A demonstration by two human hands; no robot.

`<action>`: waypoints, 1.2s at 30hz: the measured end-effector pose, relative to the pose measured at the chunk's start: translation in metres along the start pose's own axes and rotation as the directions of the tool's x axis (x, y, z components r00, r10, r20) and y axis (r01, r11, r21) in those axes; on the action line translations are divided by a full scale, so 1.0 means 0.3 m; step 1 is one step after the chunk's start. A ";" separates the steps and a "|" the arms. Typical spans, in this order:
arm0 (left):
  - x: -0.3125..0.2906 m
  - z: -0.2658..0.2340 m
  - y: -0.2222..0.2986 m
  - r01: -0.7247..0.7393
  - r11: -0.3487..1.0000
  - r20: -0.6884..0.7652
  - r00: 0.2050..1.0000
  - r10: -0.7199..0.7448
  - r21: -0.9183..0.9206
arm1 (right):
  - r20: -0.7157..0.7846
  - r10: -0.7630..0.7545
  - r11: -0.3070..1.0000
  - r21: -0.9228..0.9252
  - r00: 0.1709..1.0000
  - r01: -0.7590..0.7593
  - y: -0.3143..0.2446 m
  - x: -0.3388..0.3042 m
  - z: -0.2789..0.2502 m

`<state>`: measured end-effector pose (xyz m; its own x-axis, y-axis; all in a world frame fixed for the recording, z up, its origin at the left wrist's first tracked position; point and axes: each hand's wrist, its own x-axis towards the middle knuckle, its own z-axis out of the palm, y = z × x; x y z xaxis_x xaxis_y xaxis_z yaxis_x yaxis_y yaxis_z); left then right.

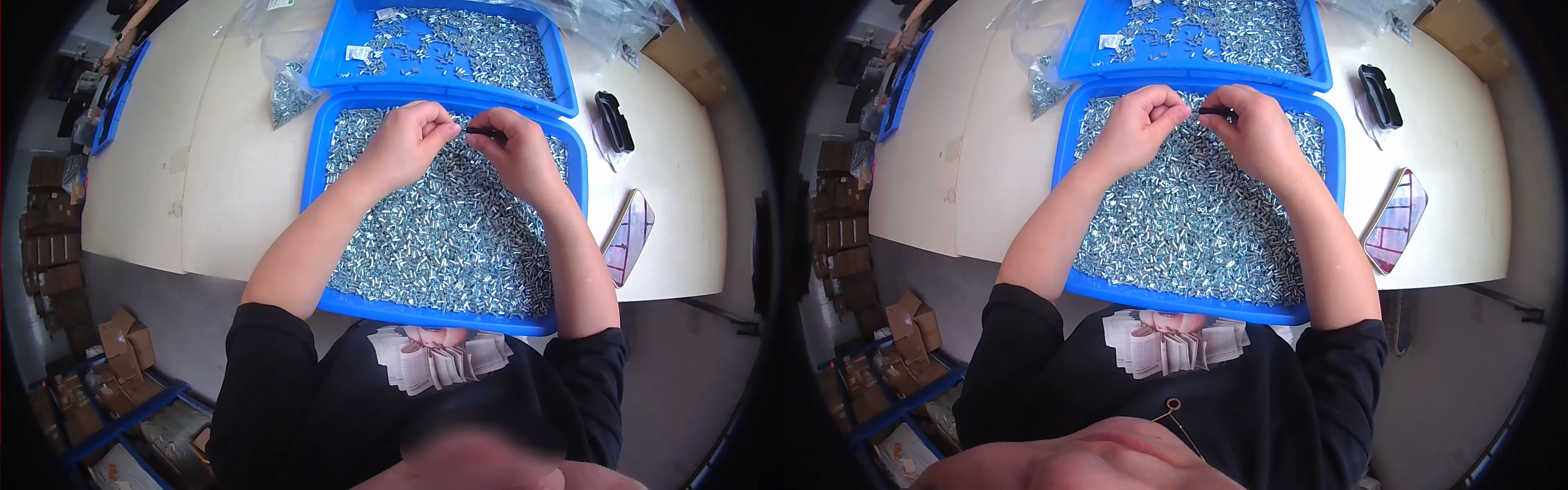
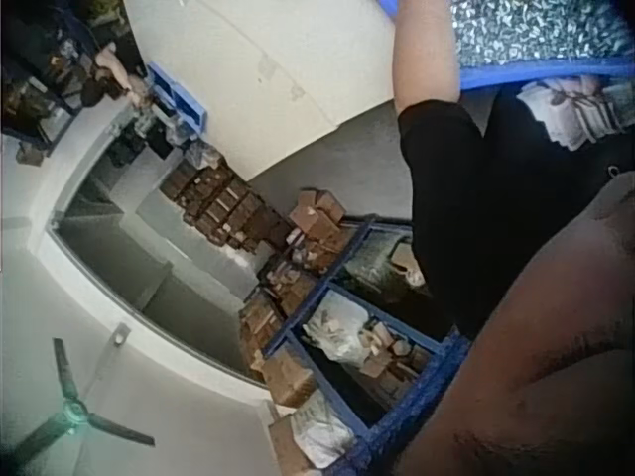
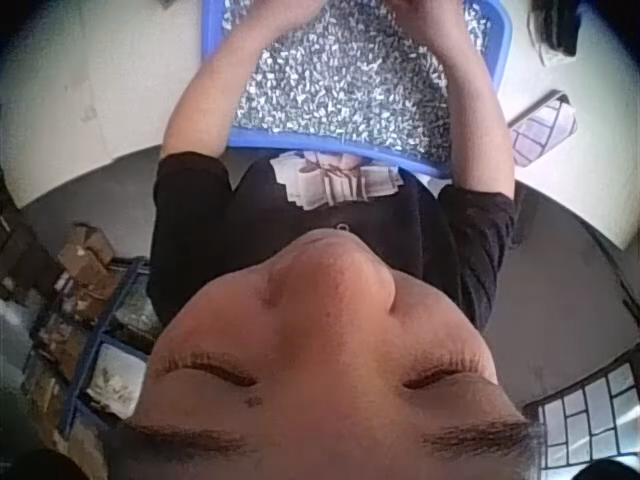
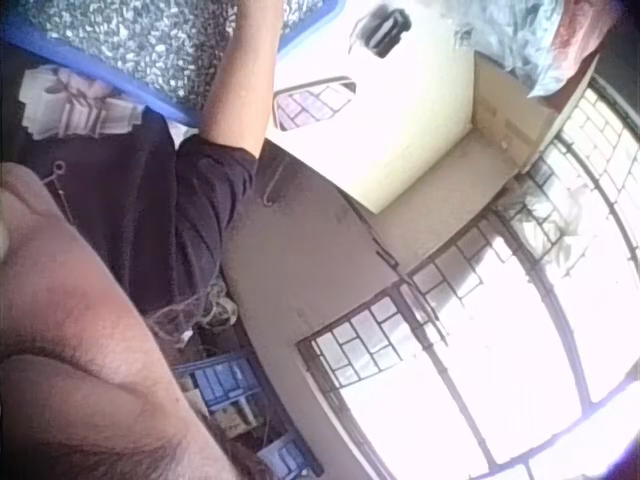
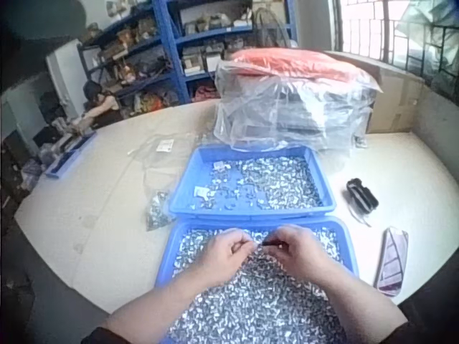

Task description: Assembling small silver components onto a black plastic piece at a workbench in a factory setting.

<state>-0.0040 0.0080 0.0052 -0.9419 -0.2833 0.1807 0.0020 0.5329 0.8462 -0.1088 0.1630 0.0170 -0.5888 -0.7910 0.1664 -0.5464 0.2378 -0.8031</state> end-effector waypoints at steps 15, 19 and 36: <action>0.003 -0.005 0.004 0.212 0.952 0.119 0.975 -0.189 -0.220 | -0.030 -0.022 1.000 0.011 0.999 0.023 0.002 -0.003 -0.004; -0.001 -0.012 0.010 0.076 0.995 0.021 0.997 -0.075 -0.057 | -0.052 -0.046 0.998 0.045 0.998 0.049 -0.003 -0.002 0.006; -0.001 0.000 0.002 -0.090 0.990 -0.070 0.993 0.098 0.107 | 0.075 0.046 0.998 -0.038 0.996 -0.043 0.020 0.001 0.010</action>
<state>-0.0037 0.0083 0.0056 -0.9113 -0.2848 0.2974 0.0509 0.6387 0.7678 -0.1106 0.1625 0.0106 -0.5670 -0.8192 0.0862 -0.5427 0.2928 -0.7873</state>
